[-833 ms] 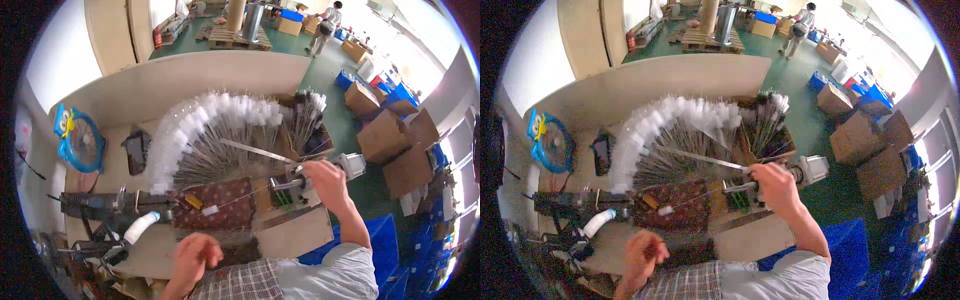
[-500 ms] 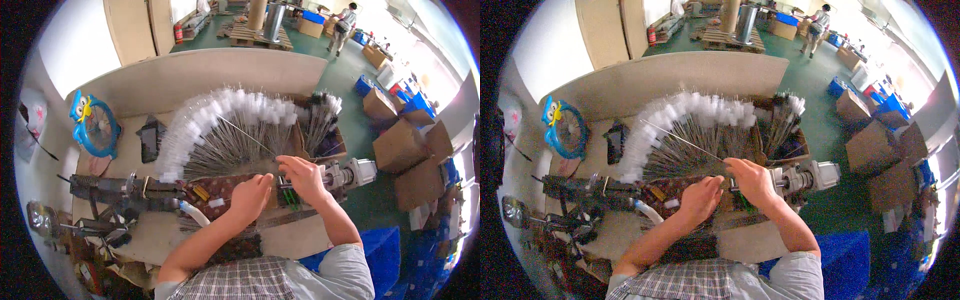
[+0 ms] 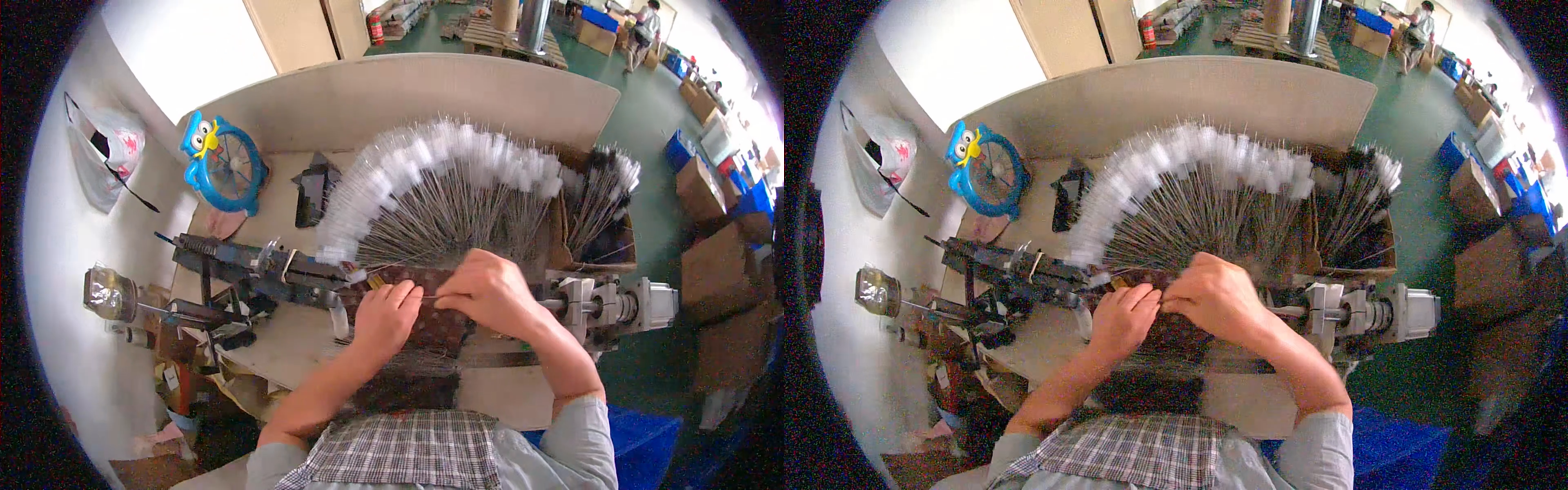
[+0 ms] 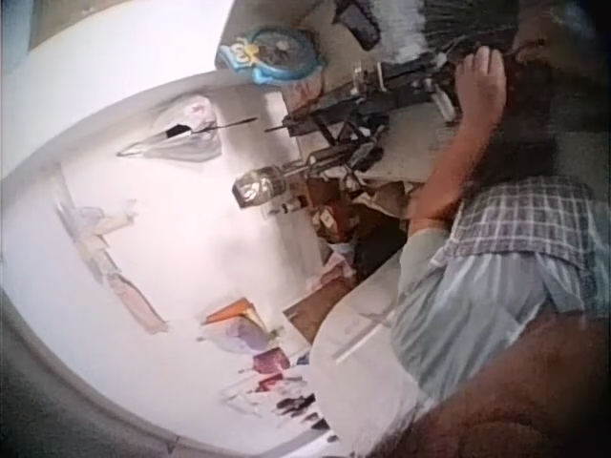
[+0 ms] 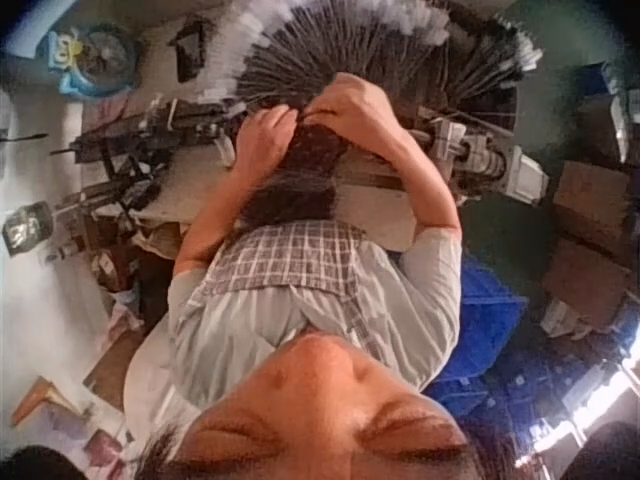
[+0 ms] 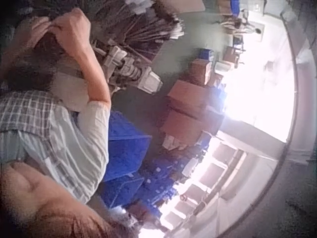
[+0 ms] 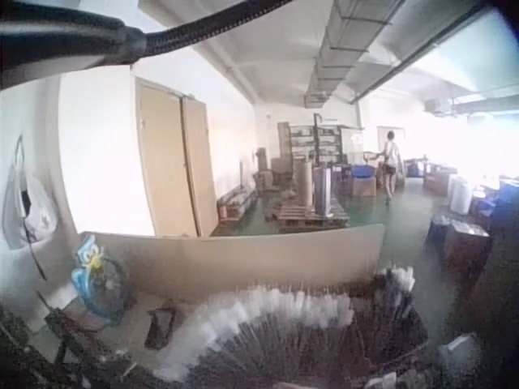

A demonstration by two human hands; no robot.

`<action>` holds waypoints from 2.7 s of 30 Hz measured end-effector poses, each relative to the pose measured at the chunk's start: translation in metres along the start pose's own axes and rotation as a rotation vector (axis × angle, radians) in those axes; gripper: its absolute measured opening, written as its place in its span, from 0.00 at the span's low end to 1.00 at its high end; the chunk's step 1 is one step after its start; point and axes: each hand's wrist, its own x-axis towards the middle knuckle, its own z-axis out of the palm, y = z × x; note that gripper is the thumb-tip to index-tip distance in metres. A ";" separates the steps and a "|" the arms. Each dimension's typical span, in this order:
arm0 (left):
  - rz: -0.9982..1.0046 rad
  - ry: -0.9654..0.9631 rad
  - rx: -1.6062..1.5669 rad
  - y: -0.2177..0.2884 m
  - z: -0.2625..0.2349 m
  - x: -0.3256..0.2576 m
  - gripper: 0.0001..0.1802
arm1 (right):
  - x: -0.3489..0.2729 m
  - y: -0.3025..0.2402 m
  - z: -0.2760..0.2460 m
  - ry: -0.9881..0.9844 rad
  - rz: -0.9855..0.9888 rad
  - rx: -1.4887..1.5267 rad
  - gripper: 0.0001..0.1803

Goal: Manually assembling and processing bottle brushes using a mechanical station.

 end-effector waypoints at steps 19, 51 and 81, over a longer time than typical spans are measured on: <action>-0.215 -0.455 0.085 -0.041 0.031 0.065 0.08 | 0.036 -0.013 0.021 0.012 -0.002 0.017 0.07; -0.957 -0.075 -1.149 -0.056 -0.012 -0.077 0.27 | 0.072 -0.032 0.112 -0.111 0.017 -0.222 0.06; -1.441 0.994 -1.347 -0.102 -0.031 -0.216 0.18 | 0.007 0.009 0.141 -0.189 0.142 -0.108 0.14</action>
